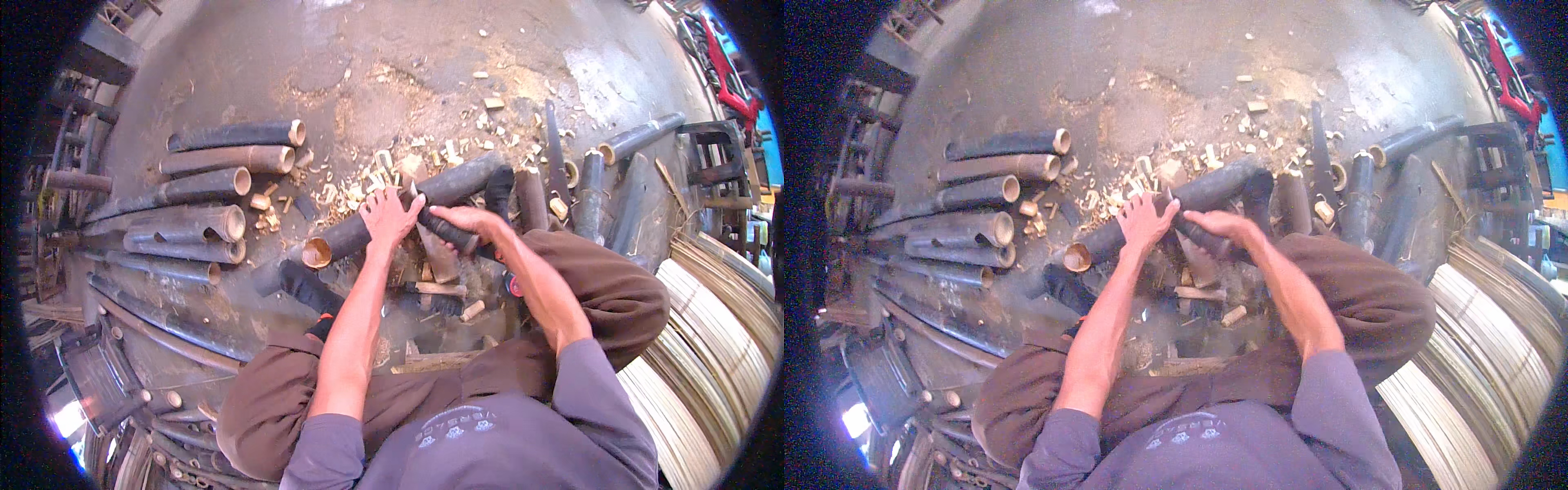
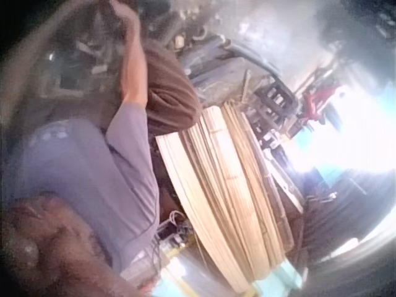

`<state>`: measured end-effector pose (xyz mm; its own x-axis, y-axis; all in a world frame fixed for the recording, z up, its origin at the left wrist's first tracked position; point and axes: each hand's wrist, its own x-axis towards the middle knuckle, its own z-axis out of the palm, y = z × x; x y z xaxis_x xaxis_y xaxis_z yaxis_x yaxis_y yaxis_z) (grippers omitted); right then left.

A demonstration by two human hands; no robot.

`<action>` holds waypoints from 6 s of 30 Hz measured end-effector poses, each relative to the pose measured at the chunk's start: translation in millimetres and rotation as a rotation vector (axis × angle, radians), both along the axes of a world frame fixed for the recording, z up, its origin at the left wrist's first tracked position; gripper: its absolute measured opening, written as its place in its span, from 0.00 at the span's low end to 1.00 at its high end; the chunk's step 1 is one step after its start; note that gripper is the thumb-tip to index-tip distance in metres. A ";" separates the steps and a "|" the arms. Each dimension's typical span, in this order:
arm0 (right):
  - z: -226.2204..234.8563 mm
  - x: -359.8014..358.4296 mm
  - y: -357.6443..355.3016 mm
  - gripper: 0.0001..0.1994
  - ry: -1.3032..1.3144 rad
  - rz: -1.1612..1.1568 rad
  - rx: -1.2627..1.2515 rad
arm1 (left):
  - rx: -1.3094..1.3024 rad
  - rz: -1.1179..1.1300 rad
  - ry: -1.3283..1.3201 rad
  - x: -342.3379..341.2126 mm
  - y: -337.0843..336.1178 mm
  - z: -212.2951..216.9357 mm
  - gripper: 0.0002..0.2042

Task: The person sits on the floor and repeatedly shapes the ends of bamboo poles using a chisel and mallet. They tap the chisel into the pole ends, rotate the poles, and occasionally inspect the openings. Finished pieces are set aside among other bamboo segments.

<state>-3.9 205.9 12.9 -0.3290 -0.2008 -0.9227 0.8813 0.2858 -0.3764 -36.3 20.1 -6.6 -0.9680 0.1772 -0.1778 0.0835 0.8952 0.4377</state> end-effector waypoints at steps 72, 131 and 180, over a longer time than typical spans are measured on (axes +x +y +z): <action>114.5 -32.2 6.6 0.18 0.989 1.154 0.839 | -0.162 -0.169 0.075 21.3 -55.4 -3.9 0.44; -7.4 147.4 -57.9 0.33 0.768 0.274 0.961 | -0.361 -0.194 0.149 33.0 -120.1 0.9 0.53; 15.4 39.7 28.7 0.30 0.922 -0.107 0.646 | -0.171 -0.308 0.235 3.7 61.0 -22.8 0.45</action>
<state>35.8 234.6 28.4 -0.9245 0.2959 -0.2401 0.3757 0.6020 -0.7046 -32.6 81.1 -29.5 -0.8920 0.4519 -0.0104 0.4386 0.8709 0.2216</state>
